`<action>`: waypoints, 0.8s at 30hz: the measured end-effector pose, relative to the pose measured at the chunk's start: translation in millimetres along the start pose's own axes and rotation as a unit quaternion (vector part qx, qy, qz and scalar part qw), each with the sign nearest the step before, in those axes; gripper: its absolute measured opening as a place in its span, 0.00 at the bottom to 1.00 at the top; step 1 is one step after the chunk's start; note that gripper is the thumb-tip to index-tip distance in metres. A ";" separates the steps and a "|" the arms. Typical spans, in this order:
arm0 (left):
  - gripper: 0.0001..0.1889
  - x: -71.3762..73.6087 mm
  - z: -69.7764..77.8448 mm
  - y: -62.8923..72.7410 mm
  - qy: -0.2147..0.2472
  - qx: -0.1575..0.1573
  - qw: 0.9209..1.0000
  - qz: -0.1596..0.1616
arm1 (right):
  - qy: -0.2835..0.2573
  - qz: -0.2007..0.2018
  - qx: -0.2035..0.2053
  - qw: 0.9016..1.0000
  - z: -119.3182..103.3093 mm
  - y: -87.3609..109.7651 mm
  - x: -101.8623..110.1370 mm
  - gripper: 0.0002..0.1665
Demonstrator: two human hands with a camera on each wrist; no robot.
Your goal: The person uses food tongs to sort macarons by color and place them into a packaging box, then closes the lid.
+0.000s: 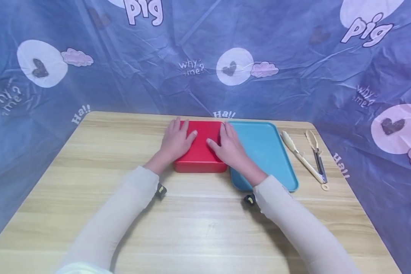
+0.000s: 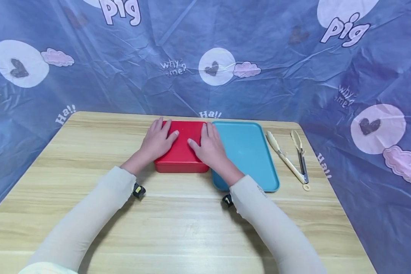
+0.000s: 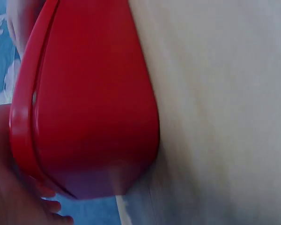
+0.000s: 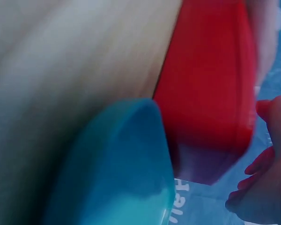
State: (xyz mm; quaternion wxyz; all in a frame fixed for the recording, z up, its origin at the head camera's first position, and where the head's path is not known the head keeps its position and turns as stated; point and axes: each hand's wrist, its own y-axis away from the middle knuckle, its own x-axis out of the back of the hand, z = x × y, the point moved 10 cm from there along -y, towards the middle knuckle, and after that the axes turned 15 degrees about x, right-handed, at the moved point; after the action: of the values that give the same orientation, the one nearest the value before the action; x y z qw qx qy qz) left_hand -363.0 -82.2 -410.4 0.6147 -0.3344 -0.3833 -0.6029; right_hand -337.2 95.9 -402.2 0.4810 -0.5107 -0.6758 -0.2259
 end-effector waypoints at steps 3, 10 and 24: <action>0.43 -11.0 4.1 6.6 -0.044 -0.004 0.999 -0.017 | 0.033 -0.022 0.000 0.999 2.4 -12.8 -10.7 0.58; 0.43 -19.2 3.9 12.0 -0.056 0.001 0.997 -0.046 | 0.036 -0.053 0.007 0.998 4.7 -18.6 -23.0 0.54; 0.42 -24.8 5.3 7.3 -0.067 -0.026 0.996 -0.049 | 0.011 -0.043 -0.017 0.999 6.9 -11.7 -26.9 0.57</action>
State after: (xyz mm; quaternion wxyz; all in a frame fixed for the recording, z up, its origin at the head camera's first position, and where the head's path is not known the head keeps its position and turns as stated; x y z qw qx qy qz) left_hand -355.6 -65.2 -429.1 0.5484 -0.3704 -0.4236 -0.6186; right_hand -350.4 84.3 -426.7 0.4698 -0.4866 -0.6877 -0.2636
